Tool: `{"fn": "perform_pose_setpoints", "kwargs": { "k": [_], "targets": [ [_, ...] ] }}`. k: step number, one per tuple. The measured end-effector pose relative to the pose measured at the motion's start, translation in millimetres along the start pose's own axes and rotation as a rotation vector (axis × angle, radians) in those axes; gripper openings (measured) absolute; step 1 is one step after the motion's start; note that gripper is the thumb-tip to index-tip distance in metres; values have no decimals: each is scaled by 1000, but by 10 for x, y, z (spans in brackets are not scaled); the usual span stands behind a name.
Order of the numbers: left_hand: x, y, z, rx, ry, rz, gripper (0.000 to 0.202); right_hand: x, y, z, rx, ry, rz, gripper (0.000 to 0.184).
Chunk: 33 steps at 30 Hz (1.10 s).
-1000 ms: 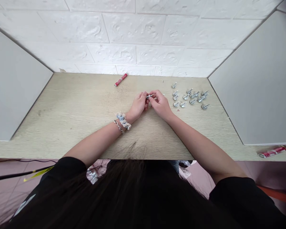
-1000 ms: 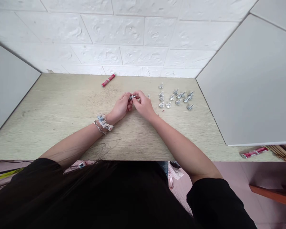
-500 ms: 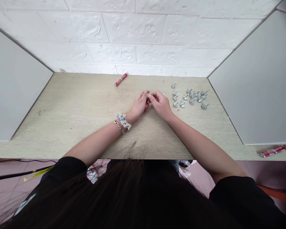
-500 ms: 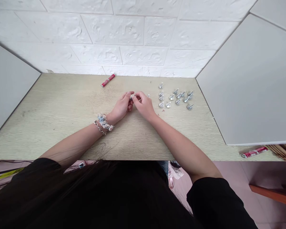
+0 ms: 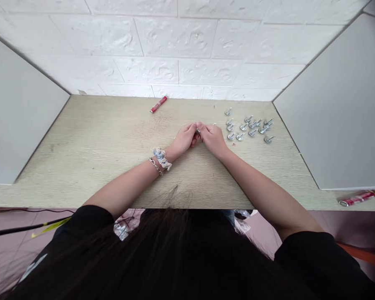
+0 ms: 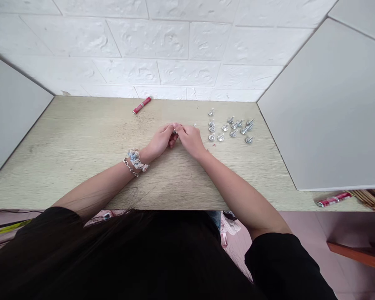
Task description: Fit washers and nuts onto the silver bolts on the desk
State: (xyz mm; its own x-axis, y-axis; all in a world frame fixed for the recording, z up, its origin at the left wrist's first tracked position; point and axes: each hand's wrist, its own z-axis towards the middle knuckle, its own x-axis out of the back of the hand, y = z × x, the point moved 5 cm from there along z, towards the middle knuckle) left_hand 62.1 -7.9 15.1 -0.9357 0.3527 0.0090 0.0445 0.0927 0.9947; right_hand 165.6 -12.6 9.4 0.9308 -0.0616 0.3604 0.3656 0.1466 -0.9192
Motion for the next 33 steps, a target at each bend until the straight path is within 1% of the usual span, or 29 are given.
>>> {"fn": "perform_pose_setpoints", "kwargs": {
  "k": [4, 7, 9, 12, 15, 18, 22, 27, 31, 33],
  "targets": [
    [-13, -9, 3, 13, -30, -30, 35, 13, 40, 9, -63, 53, -7, 67],
    [5, -53, 18, 56, -2, -115, 28, 21, 63, 15, -69, 93, 10, 67],
    [33, -90, 33, 80, 34, -171, 30, 32, 58, 12, -28, 122, 27, 61],
    [72, -134, 62, 96, 68, -244, 31, 36, 52, -5, 19, 139, 38, 45],
    [92, -158, 86, 98, 80, -289, 28, 2, 42, -21, 37, 99, 30, 27],
    [89, -156, 95, 86, 90, -287, 27, -44, 2, -29, 102, 42, 5, 20],
    [82, -138, 77, 90, 142, -273, 30, -69, -25, -16, 172, 8, 2, 22],
    [77, -116, 57, 85, 152, -246, 35, -60, 15, 13, 132, -5, 29, 23],
    [77, -115, 54, 75, 149, -223, 32, -50, 19, 13, 99, -17, 42, 25],
    [68, -102, 45, 65, 140, -196, 30, -35, 15, 6, 73, -2, 29, 30]
  ]
}}
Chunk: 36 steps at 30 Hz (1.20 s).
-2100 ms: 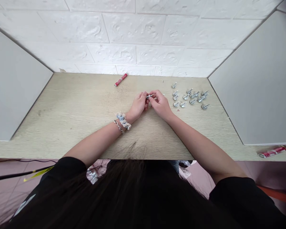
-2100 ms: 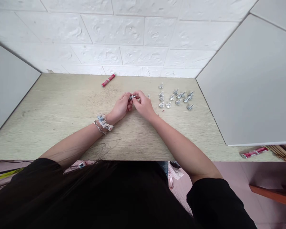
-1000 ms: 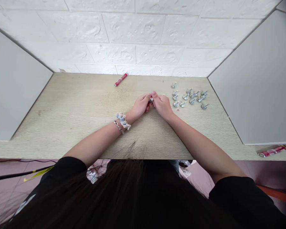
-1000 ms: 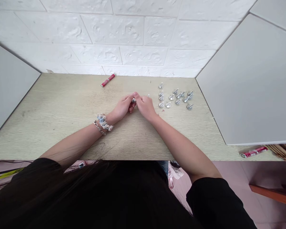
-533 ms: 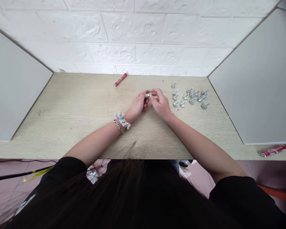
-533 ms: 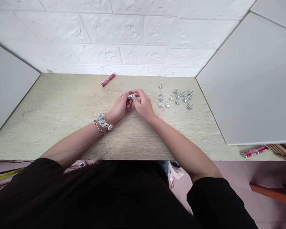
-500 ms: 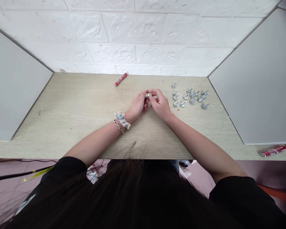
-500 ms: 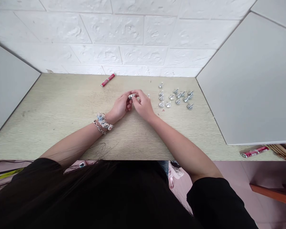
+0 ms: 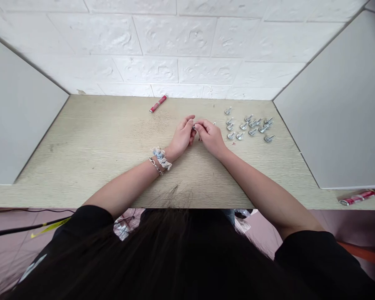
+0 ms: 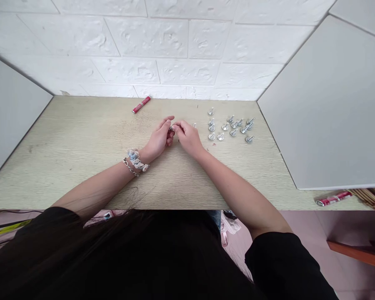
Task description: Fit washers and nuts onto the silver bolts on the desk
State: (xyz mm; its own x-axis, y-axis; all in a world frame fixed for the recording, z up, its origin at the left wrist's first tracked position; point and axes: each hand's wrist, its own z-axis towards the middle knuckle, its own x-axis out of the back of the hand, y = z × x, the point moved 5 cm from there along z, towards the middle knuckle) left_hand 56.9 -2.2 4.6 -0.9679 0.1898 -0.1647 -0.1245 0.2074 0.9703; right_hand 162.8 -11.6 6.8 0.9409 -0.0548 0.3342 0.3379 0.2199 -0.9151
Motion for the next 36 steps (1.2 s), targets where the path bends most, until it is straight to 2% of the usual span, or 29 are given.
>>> {"fn": "perform_pose_setpoints", "kwargs": {
  "k": [4, 10, 13, 17, 19, 25, 28, 36],
  "targets": [
    [-34, 35, -37, -14, -29, 61, 27, 22, -27, -12, -27, 20, -19, 45],
    [-63, 61, -71, -19, -48, 90, 25, 32, 13, 1, -115, 42, -6, 57],
    [-54, 54, -69, -3, -43, 56, 25, 40, 54, 7, -124, 87, -3, 54],
    [-8, 29, -38, 14, -11, -50, 23, 32, 66, 10, -61, 98, 0, 30],
    [13, 21, -18, 5, 1, -86, 22, 20, 65, 13, -36, 83, -5, 25],
    [17, 10, 0, 16, 7, -111, 20, -33, 18, 28, 87, -16, 3, 28],
    [17, 10, -5, 18, 14, -104, 21, -44, 22, 28, 75, -45, -1, 28],
    [-5, 15, -13, 20, -3, -59, 26, -36, 65, 11, 33, -3, 36, 37]
  ]
}}
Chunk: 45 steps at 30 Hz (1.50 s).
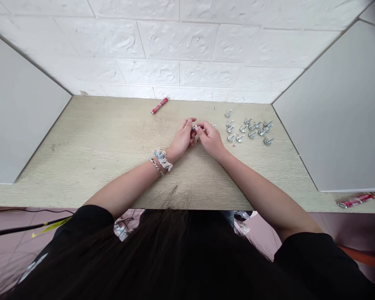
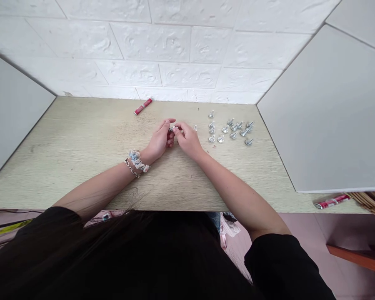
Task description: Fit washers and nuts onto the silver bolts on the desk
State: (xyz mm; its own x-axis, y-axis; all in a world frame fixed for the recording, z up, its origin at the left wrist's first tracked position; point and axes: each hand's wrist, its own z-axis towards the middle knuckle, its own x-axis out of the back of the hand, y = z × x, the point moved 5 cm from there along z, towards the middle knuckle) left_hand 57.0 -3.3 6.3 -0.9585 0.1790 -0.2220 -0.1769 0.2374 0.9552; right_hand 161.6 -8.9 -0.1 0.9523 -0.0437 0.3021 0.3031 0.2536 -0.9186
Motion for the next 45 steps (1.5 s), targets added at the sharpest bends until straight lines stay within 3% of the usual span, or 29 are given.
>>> {"fn": "perform_pose_setpoints", "kwargs": {
  "k": [7, 22, 37, 45],
  "targets": [
    [5, -31, 49, -29, -4, 4, 16, 37, -10, -4, -2, 78, 4, 39],
    [17, -38, 57, 45, -61, 94, 43, 59, 2, 11, 20, 112, -10, 32],
    [-47, 16, -26, -3, -81, 128, 34, 74, -68, -25, -48, 101, -40, 51],
    [-64, 11, -40, 91, -73, 62, 35, 51, 38, -19, -124, 87, 15, 64]
  ]
}}
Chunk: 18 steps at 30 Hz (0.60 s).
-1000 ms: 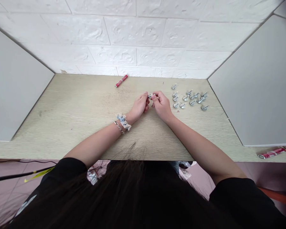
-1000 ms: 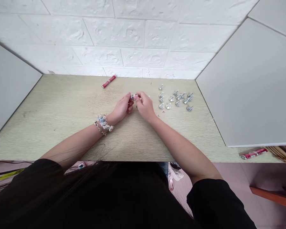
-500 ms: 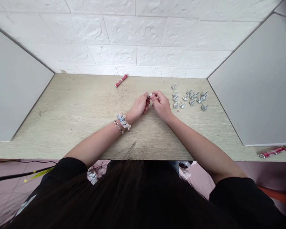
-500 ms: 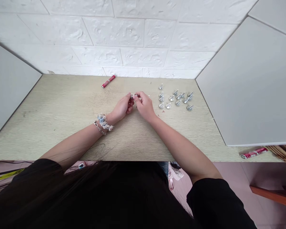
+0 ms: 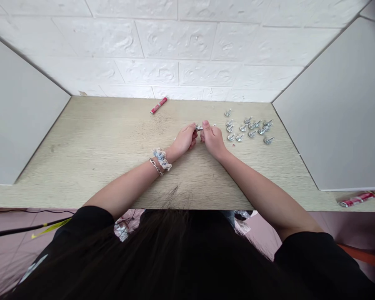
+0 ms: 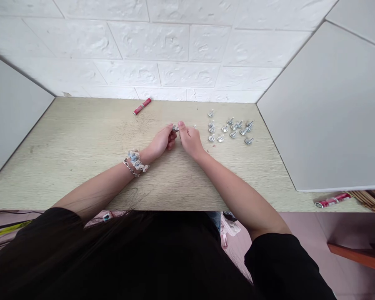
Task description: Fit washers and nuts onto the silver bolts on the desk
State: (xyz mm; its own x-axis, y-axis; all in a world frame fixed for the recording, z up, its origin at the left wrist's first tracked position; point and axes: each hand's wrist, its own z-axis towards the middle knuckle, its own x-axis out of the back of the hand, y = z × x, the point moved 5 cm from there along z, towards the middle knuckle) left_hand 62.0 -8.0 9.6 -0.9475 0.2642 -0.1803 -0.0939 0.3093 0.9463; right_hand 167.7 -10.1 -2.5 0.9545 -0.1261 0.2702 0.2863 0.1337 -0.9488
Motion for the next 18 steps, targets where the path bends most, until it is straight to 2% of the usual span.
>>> {"fn": "perform_pose_setpoints", "kwargs": {
  "k": [2, 4, 7, 11, 18],
  "targets": [
    [16, -12, 27, 6, -5, -32, 35, 17, -29, -6, 31, 33, -5, 58],
    [37, -32, 61, 11, -12, -59, 35, 34, -63, -16, 61, 60, -4, 44],
    [62, -63, 103, 13, -17, -81, 34, 19, -83, -24, 80, 27, 12, 24],
    [68, -77, 123, -5, -26, -95, 33, -18, -101, -24, 136, -23, -12, 19],
    [53, -59, 100, 22, -21, -66, 34, 10, -157, -37, 147, 38, -87, 19]
  ]
}}
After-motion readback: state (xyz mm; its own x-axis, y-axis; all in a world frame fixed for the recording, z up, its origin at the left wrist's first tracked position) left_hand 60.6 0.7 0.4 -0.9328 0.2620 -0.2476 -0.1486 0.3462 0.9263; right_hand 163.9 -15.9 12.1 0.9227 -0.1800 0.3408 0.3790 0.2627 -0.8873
